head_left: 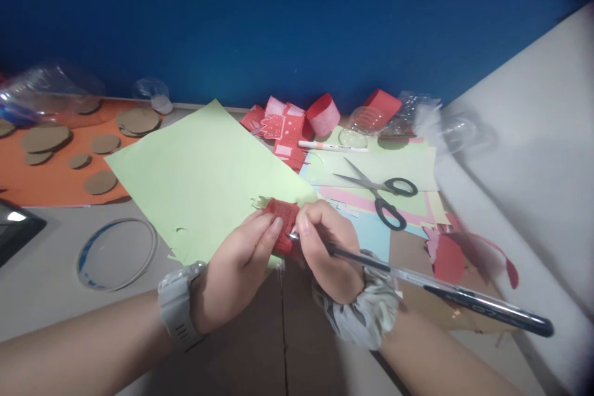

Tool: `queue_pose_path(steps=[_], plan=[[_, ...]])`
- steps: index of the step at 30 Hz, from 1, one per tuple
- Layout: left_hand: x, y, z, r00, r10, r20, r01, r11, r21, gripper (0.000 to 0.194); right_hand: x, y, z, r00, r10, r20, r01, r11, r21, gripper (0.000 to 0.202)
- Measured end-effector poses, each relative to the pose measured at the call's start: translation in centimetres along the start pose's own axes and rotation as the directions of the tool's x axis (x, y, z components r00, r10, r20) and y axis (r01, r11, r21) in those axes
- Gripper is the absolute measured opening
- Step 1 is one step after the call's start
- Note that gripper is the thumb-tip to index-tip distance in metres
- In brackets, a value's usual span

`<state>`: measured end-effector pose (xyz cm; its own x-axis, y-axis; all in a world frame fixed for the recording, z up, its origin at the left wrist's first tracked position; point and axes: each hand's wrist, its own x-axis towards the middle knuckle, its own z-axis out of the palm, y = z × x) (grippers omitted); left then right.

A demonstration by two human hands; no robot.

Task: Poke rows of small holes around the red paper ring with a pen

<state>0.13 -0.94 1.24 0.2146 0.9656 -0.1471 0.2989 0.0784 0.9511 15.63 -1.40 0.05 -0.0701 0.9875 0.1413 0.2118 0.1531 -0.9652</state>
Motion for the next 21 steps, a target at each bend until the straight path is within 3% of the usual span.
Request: queue_pose_path(steps=[7,12,16,21], plan=[[0.1,0.15,-0.01,0.998,-0.031,0.06,0.028,0.998,0.048,0.028,0.06,-0.15,0.17,0.998,0.021,-0.052,-0.022,0.999,-0.027,0.026],[0.13,-0.03,-0.04,0.997,0.01,0.079,-0.012,1.0,0.026,0.03,0.29,-0.87,0.1,1.0,-0.019,0.008,0.02,0.996,-0.082,0.031],[0.19,-0.07,-0.07,0.997,-0.028,0.078,0.026,0.999,0.02,0.027,0.28,-0.72,0.09,0.999,-0.006,-0.048,0.002,0.996,-0.086,0.028],[0.21,-0.09,-0.14,0.993,-0.017,0.116,0.02,1.0,-0.022,0.032,0.27,-0.5,0.1,0.995,-0.104,-0.002,0.103,0.983,-0.155,0.031]])
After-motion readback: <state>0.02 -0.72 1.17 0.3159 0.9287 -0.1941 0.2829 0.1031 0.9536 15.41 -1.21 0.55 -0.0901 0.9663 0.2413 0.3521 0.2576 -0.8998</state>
